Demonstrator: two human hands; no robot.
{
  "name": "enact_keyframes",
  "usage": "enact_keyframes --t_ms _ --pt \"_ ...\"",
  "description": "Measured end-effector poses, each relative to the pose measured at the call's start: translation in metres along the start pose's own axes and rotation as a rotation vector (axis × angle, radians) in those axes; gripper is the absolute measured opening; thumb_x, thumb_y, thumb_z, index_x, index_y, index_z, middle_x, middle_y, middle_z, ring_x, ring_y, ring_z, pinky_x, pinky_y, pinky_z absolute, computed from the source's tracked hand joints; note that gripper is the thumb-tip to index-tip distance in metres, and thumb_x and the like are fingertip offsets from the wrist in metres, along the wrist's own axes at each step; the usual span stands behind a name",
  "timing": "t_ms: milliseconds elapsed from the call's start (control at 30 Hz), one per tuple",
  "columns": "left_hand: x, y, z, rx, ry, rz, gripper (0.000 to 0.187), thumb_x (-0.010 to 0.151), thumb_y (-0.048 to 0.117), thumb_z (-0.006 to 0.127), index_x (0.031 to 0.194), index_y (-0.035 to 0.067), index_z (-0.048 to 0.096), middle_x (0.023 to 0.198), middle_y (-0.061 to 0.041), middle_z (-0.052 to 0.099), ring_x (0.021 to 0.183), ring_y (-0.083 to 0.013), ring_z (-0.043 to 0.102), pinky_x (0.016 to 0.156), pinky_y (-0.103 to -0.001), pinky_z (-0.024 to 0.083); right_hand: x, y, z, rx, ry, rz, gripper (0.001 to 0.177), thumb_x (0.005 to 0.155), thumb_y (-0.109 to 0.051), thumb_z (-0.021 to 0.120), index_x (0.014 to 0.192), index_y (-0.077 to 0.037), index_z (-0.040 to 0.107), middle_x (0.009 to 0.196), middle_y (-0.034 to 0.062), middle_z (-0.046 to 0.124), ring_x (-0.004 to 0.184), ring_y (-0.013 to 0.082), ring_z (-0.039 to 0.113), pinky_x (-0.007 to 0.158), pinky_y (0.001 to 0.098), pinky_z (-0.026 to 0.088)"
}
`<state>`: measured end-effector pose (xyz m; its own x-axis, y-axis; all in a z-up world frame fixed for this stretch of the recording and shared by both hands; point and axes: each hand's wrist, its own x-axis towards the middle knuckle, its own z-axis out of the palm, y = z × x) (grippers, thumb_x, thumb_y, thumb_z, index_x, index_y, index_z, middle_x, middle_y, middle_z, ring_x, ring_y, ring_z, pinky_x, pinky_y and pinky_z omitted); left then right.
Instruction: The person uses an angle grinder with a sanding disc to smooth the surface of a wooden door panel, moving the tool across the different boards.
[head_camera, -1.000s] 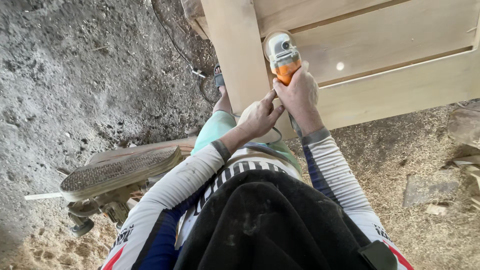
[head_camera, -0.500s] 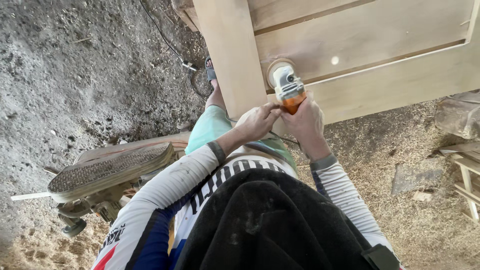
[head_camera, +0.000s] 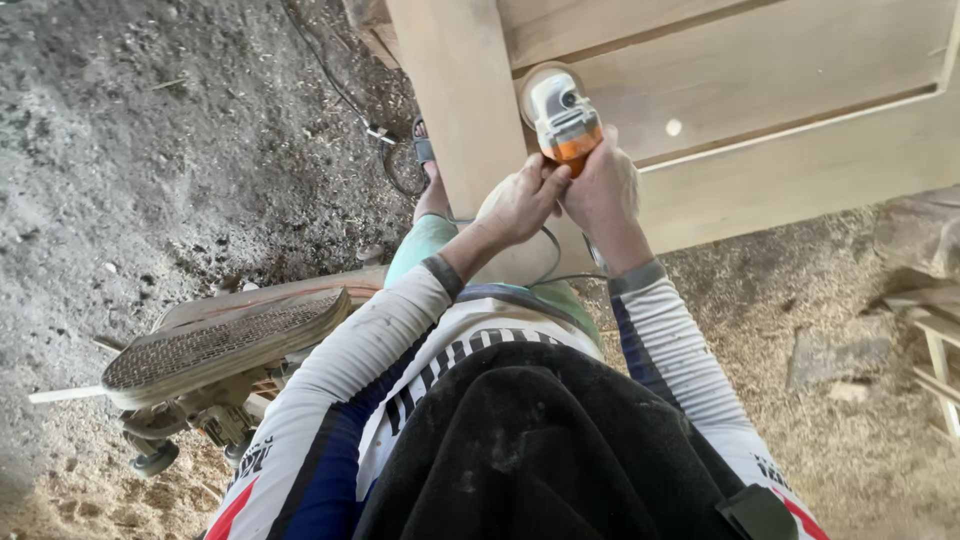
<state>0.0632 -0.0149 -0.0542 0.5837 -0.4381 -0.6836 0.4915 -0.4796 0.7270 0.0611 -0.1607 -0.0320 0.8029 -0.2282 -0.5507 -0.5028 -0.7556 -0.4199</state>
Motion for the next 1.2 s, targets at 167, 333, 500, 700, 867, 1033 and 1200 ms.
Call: enact_keyframes --t_ms 167,333,500,700,867,1033,1200 --pt "0.015 0.007 0.008 -0.002 -0.022 0.001 0.042 0.103 0.046 0.042 0.111 0.006 0.055 0.079 -0.008 0.078 0.084 -0.0258 0.078 0.080 -0.042 0.057 0.016 0.026 -0.001 -0.052 0.005 -0.043 0.058 0.080 -0.034 0.088 0.110 0.003 0.055 0.087 0.0211 0.074 0.081 0.0373 0.075 0.073 0.0478 0.059" --pt "0.009 0.012 0.020 0.171 -0.049 0.031 0.043 0.102 0.046 0.046 0.117 0.009 0.061 0.079 -0.015 0.076 0.086 -0.0333 0.074 0.081 -0.048 0.055 0.035 0.099 -0.037 -0.040 0.170 -0.064 0.056 0.080 -0.030 0.091 0.112 0.003 0.059 0.098 0.0182 0.072 0.086 0.0327 0.074 0.075 0.0453 0.060" --pt "-0.028 -0.008 0.031 0.274 -0.013 0.115 0.037 0.100 0.039 0.053 0.106 0.005 0.066 0.087 -0.021 0.073 0.085 -0.0400 0.071 0.079 -0.053 0.055 0.057 0.168 -0.090 0.078 0.275 0.038 0.053 0.082 -0.026 0.089 0.120 0.000 0.062 0.109 0.0150 0.075 0.096 0.0272 0.076 0.085 0.0413 0.060" --pt "-0.084 -0.051 0.039 0.471 -0.227 -0.028 0.025 0.090 0.029 0.060 0.089 0.008 0.072 0.083 -0.019 0.073 0.082 -0.0390 0.071 0.079 -0.053 0.055 0.061 0.156 -0.081 0.100 0.234 0.027 0.055 0.081 -0.032 0.091 0.115 0.000 0.063 0.102 0.0137 0.074 0.091 0.0291 0.076 0.080 0.0417 0.060" --pt "-0.095 -0.045 0.034 0.436 -0.165 -0.012 0.031 0.093 0.034 0.063 0.086 0.007 0.077 0.085 -0.019 0.074 0.083 -0.0383 0.071 0.082 -0.051 0.057 0.022 0.085 -0.031 -0.057 0.221 -0.153 0.057 0.073 -0.030 0.089 0.107 0.004 0.059 0.090 0.0240 0.072 0.082 0.0429 0.072 0.069 0.0505 0.058" --pt "-0.049 -0.033 0.042 0.103 -0.062 0.050 0.041 0.100 0.039 0.056 0.113 0.004 0.073 0.094 -0.021 0.076 0.090 -0.0361 0.073 0.084 -0.046 0.057 -0.002 0.050 -0.020 -0.115 0.062 -0.084 0.053 0.079 -0.033 0.089 0.104 0.003 0.058 0.083 0.0232 0.072 0.081 0.0430 0.072 0.072 0.0511 0.058" --pt "-0.006 -0.023 0.066 -0.438 -0.159 -0.009 0.061 0.104 0.051 0.044 0.131 -0.002 0.054 0.117 -0.020 0.072 0.106 -0.0287 0.075 0.087 -0.039 0.063 -0.019 0.040 -0.025 -0.123 -0.047 -0.020 0.053 0.076 -0.033 0.088 0.103 0.002 0.059 0.082 0.0222 0.072 0.078 0.0411 0.074 0.069 0.0493 0.058"
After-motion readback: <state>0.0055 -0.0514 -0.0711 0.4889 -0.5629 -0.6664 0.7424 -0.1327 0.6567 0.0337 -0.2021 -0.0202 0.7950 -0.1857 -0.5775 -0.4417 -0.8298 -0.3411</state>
